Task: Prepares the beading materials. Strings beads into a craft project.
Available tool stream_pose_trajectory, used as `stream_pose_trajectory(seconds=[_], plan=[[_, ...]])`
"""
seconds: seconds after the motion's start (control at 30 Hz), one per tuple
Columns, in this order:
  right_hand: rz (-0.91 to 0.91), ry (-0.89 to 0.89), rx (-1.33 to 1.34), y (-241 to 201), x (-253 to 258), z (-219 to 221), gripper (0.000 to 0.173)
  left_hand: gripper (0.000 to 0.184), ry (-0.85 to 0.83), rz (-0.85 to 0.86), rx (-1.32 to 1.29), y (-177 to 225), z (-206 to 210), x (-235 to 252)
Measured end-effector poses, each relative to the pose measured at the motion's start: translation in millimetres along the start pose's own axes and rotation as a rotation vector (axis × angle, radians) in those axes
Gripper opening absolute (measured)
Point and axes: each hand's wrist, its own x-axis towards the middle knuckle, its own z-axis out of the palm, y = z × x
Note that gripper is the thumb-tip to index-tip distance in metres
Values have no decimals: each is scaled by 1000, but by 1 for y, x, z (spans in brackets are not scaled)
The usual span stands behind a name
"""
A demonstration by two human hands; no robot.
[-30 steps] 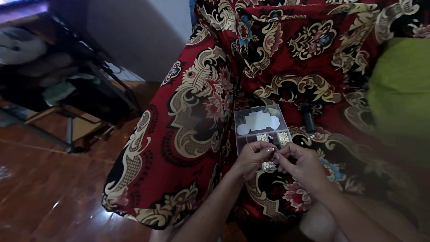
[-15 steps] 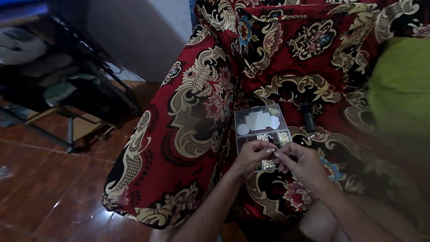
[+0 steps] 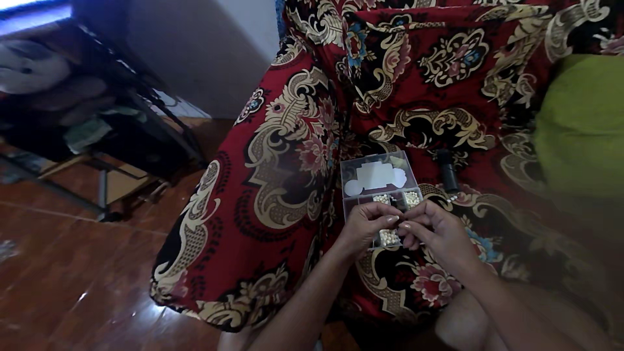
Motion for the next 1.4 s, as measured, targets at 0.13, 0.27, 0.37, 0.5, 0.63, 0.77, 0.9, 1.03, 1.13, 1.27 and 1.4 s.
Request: stream_pose_trajectory(seconds=[0.13,0.27,0.37,0.5,0.63,0.77,0.9,1.03,1.13,1.27,1.4], plan=[[4,-6,23,1,0,0,12,14,-6,10,-1,0,0,0],[17,-13,30,1,0,0,13,15,-9,17,1,0,-1,0],[35,-27,24,-1,0,-1,13,15,2,27,15,0,0,0],[92,-54,23,-5,1,-2,11,15,1,97,56,-3,-1,1],[164,-77,65,-8,2,-3,9,15,0,152,83,-4,-1,1],[178,-92,103,-8,3,-3,6,14,8,171,96,-4,1,1],[180,-104,110,-8,4,-4,6,11,29,223,165,-5,2,1],[177,-155,90,-6,4,-5,10,7,62,289,279,-5,3,0],[29,-166,-118,1,6,-10,14,8,94,327,275,-3,4,0],[-175,-72,-615,17,18,-49,19,11,131,350,215,6,2,-2],[63,62,-966,11,27,-98,20,13,154,358,151,9,-1,-2]])
